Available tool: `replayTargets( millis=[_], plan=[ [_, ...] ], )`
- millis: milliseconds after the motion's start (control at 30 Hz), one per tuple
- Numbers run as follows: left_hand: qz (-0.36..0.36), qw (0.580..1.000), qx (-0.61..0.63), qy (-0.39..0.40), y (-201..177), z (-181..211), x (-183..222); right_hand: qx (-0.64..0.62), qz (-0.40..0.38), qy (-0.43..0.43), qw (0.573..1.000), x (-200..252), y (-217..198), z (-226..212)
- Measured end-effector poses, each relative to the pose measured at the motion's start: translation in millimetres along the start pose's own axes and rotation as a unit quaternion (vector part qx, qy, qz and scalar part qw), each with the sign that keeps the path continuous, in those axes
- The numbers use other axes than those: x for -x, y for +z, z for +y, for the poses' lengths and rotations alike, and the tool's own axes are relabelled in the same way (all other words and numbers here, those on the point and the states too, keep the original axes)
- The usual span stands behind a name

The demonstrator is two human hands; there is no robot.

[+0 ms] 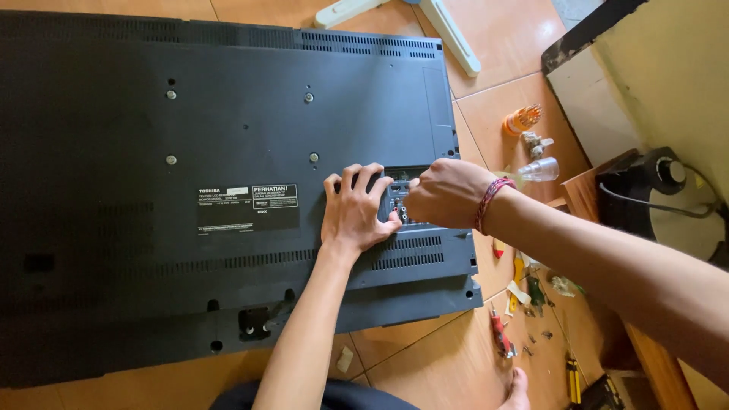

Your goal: Removing screws from the back panel of a television using a screwdriver to disassemble it.

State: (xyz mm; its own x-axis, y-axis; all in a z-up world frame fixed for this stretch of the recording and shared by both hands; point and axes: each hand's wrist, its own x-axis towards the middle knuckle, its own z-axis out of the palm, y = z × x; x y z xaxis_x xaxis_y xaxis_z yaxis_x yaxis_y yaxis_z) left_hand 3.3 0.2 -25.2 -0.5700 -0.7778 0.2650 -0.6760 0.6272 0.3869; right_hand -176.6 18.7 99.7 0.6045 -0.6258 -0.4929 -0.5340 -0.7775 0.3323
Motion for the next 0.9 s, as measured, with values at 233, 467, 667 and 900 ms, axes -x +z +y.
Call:
replayTargets(
  millis=[233,467,667,900],
  plan=[
    [0.054,0.999,-0.005,-0.001,7,2,2,-0.32,-0.077,0.409,0.851,-19,18,-2],
    [0.098,0.995,0.001,0.006,13,-1,2,-0.01,-0.032,0.077,0.996,-1,-18,-7],
    [0.089,0.996,0.009,0.005,12,-2,1,-0.064,-0.052,0.086,0.993,-3,-7,0],
    [0.077,0.997,0.002,0.007,7,0,0,-0.412,-0.092,0.413,0.807,-6,15,1]
  ],
)
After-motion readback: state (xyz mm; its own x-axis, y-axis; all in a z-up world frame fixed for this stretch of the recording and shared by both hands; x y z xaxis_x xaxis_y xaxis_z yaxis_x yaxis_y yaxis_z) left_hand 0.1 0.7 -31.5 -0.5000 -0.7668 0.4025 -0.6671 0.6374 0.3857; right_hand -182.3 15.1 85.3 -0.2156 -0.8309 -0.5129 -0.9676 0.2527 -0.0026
